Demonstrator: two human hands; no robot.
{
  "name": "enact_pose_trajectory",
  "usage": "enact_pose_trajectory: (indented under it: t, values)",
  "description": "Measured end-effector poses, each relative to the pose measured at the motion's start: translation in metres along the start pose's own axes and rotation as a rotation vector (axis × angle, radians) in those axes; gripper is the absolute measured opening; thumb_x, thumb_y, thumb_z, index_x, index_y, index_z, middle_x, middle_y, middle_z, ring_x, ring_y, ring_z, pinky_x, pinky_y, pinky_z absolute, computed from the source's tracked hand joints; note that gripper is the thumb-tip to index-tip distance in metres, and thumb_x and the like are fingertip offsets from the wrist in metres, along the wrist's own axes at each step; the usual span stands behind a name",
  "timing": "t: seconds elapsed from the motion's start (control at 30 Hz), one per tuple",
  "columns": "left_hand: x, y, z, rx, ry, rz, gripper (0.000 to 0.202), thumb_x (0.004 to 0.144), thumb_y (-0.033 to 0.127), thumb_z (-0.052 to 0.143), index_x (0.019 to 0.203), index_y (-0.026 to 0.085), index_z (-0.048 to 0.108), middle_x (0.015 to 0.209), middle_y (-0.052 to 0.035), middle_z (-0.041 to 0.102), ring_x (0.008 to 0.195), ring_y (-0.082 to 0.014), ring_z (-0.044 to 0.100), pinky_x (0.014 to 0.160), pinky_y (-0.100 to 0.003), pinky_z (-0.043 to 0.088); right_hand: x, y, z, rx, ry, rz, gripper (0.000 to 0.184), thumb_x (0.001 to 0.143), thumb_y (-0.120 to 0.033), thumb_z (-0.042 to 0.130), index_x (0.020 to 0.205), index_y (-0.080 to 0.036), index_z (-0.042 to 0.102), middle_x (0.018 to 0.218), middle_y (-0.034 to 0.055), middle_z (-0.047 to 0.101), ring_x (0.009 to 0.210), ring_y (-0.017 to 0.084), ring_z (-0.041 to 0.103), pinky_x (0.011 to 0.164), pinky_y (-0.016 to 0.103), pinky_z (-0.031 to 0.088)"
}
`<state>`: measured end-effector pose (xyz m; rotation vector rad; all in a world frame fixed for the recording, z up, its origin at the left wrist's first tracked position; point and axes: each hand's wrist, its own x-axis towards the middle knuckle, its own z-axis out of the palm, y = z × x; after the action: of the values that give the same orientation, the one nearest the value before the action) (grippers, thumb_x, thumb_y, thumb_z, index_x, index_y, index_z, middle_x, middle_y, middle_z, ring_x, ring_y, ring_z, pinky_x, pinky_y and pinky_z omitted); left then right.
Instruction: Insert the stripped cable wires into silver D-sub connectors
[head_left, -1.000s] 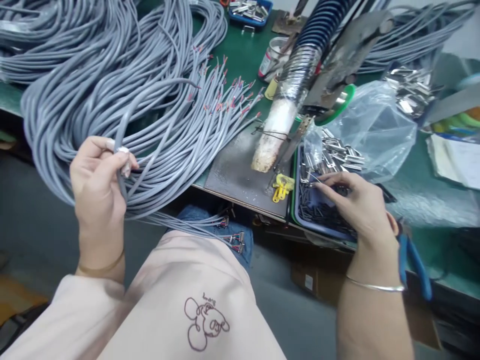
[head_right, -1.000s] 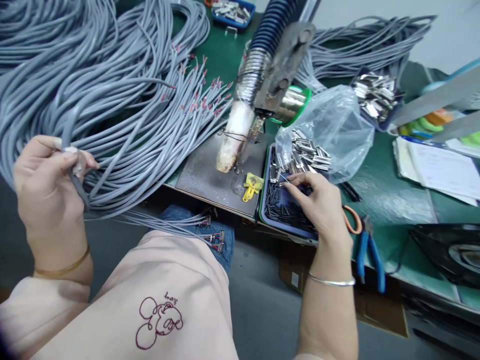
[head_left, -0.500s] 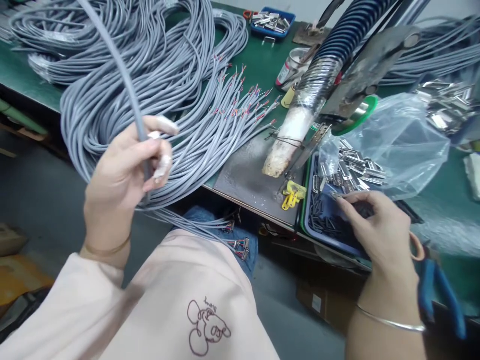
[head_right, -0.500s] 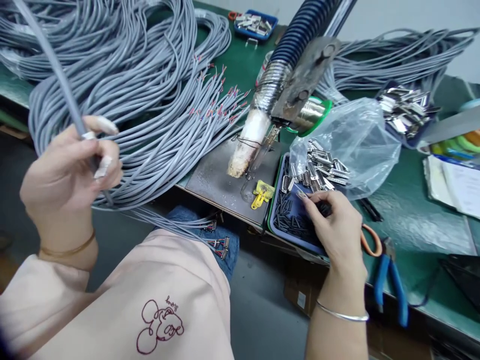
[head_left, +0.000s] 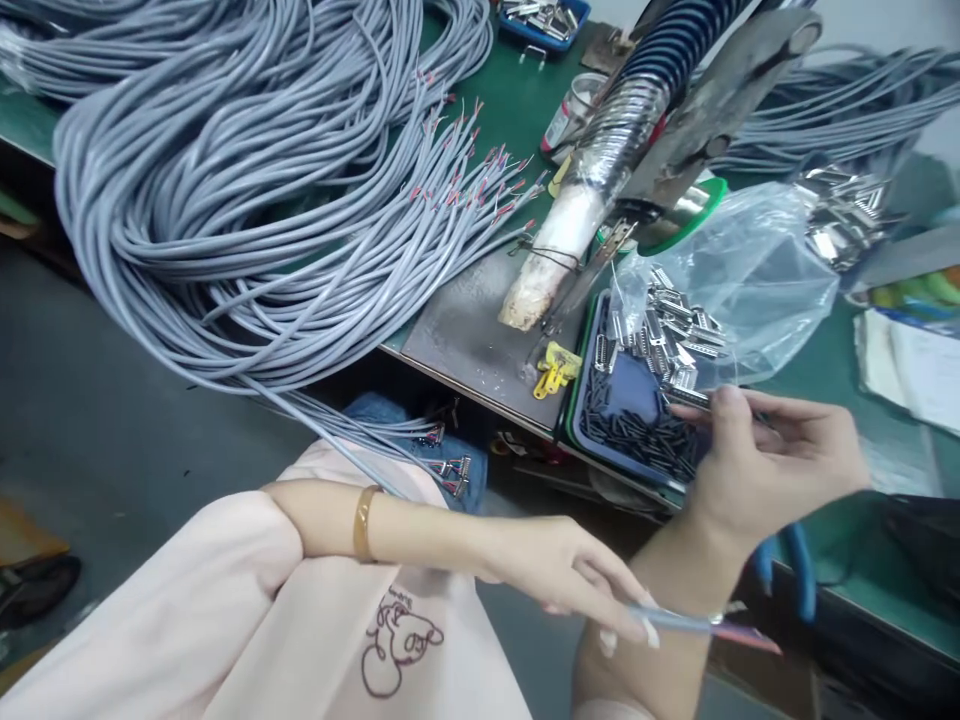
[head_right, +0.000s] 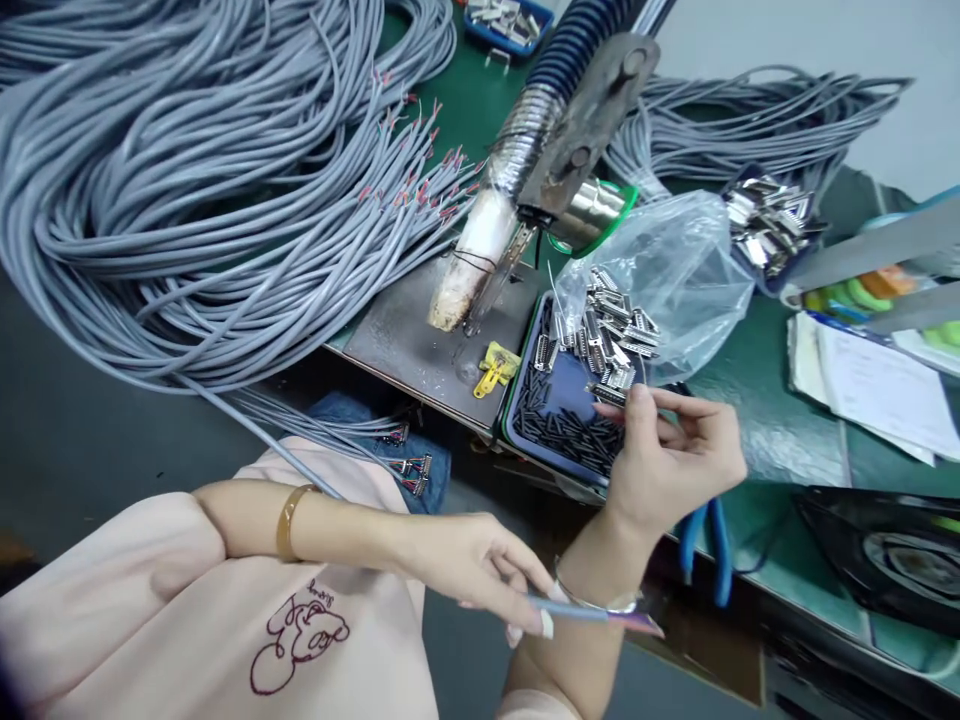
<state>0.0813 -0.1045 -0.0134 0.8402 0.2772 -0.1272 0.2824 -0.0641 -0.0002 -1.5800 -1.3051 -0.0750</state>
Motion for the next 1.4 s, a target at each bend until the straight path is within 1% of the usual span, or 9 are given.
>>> enact_pose_trajectory:
  t: [0.1,0.2,0.37,0.47,0.57,0.67,0.8,1.13,1.4]
  values:
    - [-0.007,-0.004,-0.006,0.102,0.254,0.251,0.047,0.089,0.036,0.074,0.132,0.015,0.073,0.081,-0.0026,0.077,0.058,-0.0085,0.054,0.055,-0.02,0.045,-0.001,-0.007,0.01,0.151,0.259,0.066,0.037,0.072,-0.04,0.084,0.071,-0.024,0.05,0.067,0.0007,0.06,0.052,0.019,0.068,0.048,0.033,0.06]
    - [-0.049,0.009,-0.025,0.537,0.537,0.532,0.037,0.096,0.038,0.063,0.125,0.02,0.078,0.107,-0.0086,0.081,0.086,-0.0177,0.072,0.078,-0.026,0.055,-0.003,-0.013,0.013,0.275,0.259,0.063,0.039,0.066,-0.036,0.087,0.068,-0.024,0.05,0.067,0.0021,0.064,0.058,0.02,0.069,0.054,0.038,0.065]
    - [-0.119,0.021,-0.065,1.02,1.048,0.517,0.028,0.092,0.026,0.06,0.11,0.019,0.081,0.07,-0.0038,0.073,0.061,-0.0138,0.063,0.064,-0.024,0.05,-0.014,-0.039,0.008,0.19,0.199,0.009,0.032,0.074,-0.031,0.081,0.069,-0.025,0.051,0.07,0.0038,0.066,0.065,0.023,0.072,0.056,0.04,0.067]
    - [-0.126,0.016,-0.078,0.707,0.975,0.473,0.013,0.085,0.023,0.068,0.089,0.014,0.077,0.077,-0.006,0.076,0.066,-0.013,0.067,0.068,-0.024,0.054,-0.026,-0.063,0.017,0.164,0.287,-0.036,0.029,0.076,-0.032,0.082,0.07,-0.024,0.055,0.065,0.0028,0.065,0.064,0.025,0.074,0.051,0.038,0.065]
    - [-0.113,0.01,-0.082,0.222,0.752,0.477,0.026,0.081,0.029,0.076,0.099,0.013,0.068,0.082,-0.0067,0.077,0.07,-0.0136,0.071,0.07,-0.025,0.057,-0.037,-0.084,0.033,0.14,0.447,-0.096,0.02,0.079,-0.029,0.083,0.077,-0.022,0.064,0.07,0.0037,0.07,0.064,0.025,0.074,0.054,0.041,0.065]
    - [-0.097,0.012,-0.082,0.023,0.639,0.472,0.037,0.079,0.034,0.081,0.105,0.013,0.065,0.079,-0.0047,0.075,0.058,-0.0085,0.064,0.057,-0.02,0.05,-0.047,-0.098,0.042,0.133,0.455,-0.102,0.013,0.084,-0.028,0.08,0.085,-0.021,0.069,0.084,0.0061,0.077,0.065,0.022,0.074,0.058,0.041,0.065]
    - [-0.087,0.024,-0.081,-0.037,0.609,0.465,0.032,0.079,0.038,0.081,0.092,0.014,0.064,0.071,-0.0018,0.072,0.049,-0.0051,0.054,0.048,-0.019,0.039,-0.059,-0.109,0.044,0.191,0.313,-0.012,0.01,0.087,-0.024,0.076,0.085,-0.02,0.067,0.088,0.0067,0.077,0.074,0.021,0.076,0.058,0.035,0.064]
    - [-0.078,0.032,-0.075,0.045,0.717,0.511,0.022,0.072,0.027,0.083,0.081,0.014,0.068,0.068,0.0006,0.069,0.056,-0.0066,0.056,0.056,-0.019,0.048,-0.082,-0.099,0.046,0.085,-0.004,0.09,0.006,0.088,-0.018,0.074,0.091,-0.022,0.075,0.103,0.0046,0.077,0.093,0.022,0.077,0.084,0.042,0.066]
    - [-0.081,0.031,-0.076,-0.111,0.588,0.393,0.031,0.088,0.037,0.071,0.106,0.015,0.062,0.071,-0.0013,0.074,0.038,-0.0039,0.049,0.038,-0.017,0.033,-0.067,-0.085,0.038,-0.07,0.319,0.066,0.01,0.089,-0.025,0.073,0.083,-0.02,0.068,0.097,0.0067,0.077,0.072,0.023,0.077,0.062,0.037,0.061]
